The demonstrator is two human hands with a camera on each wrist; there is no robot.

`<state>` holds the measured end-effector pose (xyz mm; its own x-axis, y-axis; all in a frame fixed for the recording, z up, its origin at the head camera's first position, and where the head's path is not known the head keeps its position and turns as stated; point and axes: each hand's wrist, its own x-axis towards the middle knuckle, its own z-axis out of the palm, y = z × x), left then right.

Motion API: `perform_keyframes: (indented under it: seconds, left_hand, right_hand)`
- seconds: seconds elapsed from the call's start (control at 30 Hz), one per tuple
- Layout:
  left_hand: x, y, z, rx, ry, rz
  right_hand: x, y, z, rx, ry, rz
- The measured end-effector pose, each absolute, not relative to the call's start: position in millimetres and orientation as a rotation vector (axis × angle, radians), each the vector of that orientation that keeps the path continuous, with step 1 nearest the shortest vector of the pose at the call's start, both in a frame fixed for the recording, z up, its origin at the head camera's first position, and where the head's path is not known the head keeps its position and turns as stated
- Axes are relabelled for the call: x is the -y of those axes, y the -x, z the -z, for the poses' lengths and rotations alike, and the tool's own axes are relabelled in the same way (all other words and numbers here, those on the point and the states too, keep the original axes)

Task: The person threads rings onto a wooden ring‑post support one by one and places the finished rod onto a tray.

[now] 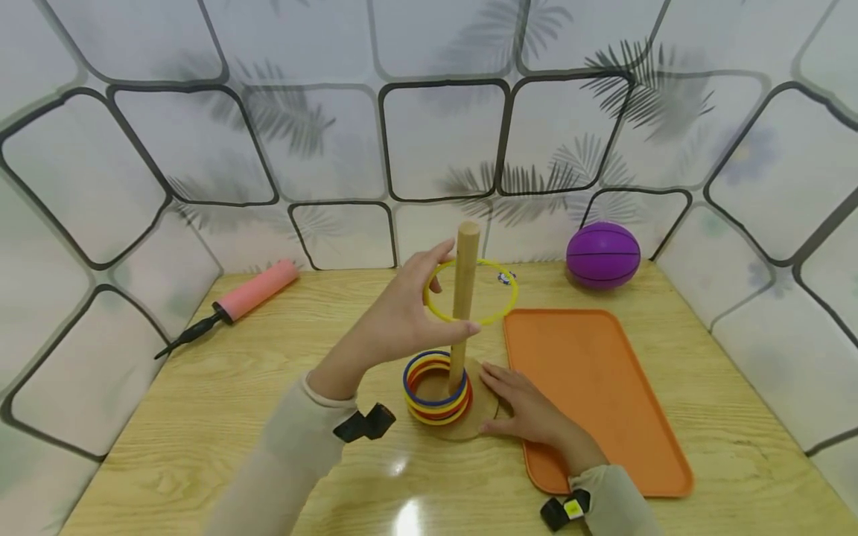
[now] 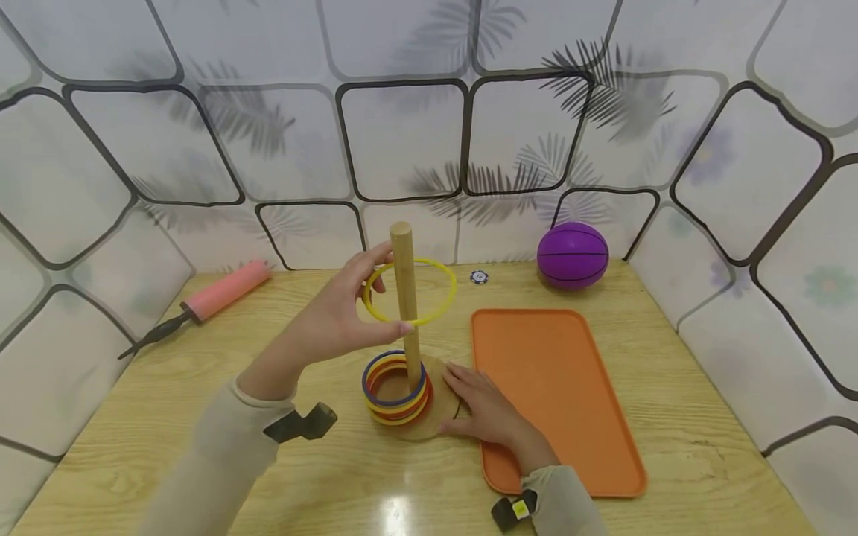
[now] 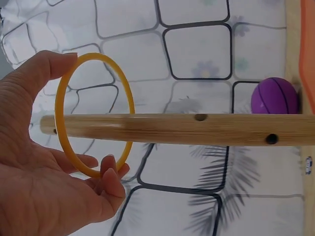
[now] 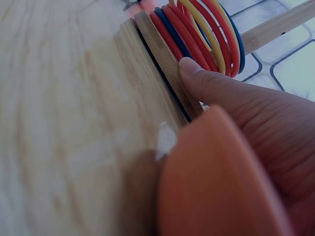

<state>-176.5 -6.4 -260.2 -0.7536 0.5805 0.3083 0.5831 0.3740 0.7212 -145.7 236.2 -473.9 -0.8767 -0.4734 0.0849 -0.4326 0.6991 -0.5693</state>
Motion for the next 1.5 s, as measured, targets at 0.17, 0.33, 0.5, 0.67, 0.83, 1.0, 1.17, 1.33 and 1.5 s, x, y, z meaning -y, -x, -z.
perform_keyframes:
  seconds: [0.17, 0.33, 0.5, 0.67, 0.83, 1.0, 1.17, 1.33, 1.5]
  left_hand:
    - [6.5, 175.9, 295.3, 2.605, 1.093, 1.439]
    - [7.5, 174.3, 332.0, 2.617, 1.089, 1.5]
    - [8.3, 172.2, 365.0, 2.643, 1.058, 1.557]
    - [13.5, 173.8, 391.4, 2.672, 1.01, 1.559]
    - [22.0, 177.4, 411.6, 2.691, 0.984, 1.5]
    - [29.0, 180.2, 424.7, 2.715, 0.96, 1.474]
    - [32.7, 179.3, 431.4, 2.729, 0.921, 1.448]
    - [36.0, 177.3, 435.4, 2.757, 0.887, 1.418]
    - [39.5, 175.5, 437.8, 2.792, 0.878, 1.438]
  right_hand:
    - [-234.5, 144.9, 474.7, -2.823, 0.746, 0.925]
    - [-234.0, 144.6, 475.0, -2.806, 0.713, 0.937]
    - [-233.8, 144.6, 475.2, -2.816, 0.707, 0.93]
    - [-233.7, 145.1, 476.2, -2.848, 0.74, 0.934]
    - [-234.4, 145.6, 476.6, -2.854, 0.753, 0.94]
    - [-234.9, 146.5, 475.7, -2.859, 0.762, 0.918]
    - [-234.6, 146.6, 474.3, -2.855, 0.764, 0.911]
    - [-234.3, 145.9, 472.8, -2.846, 0.75, 0.92]
    - [-233.7, 145.2, 471.6, -2.838, 0.742, 0.927]
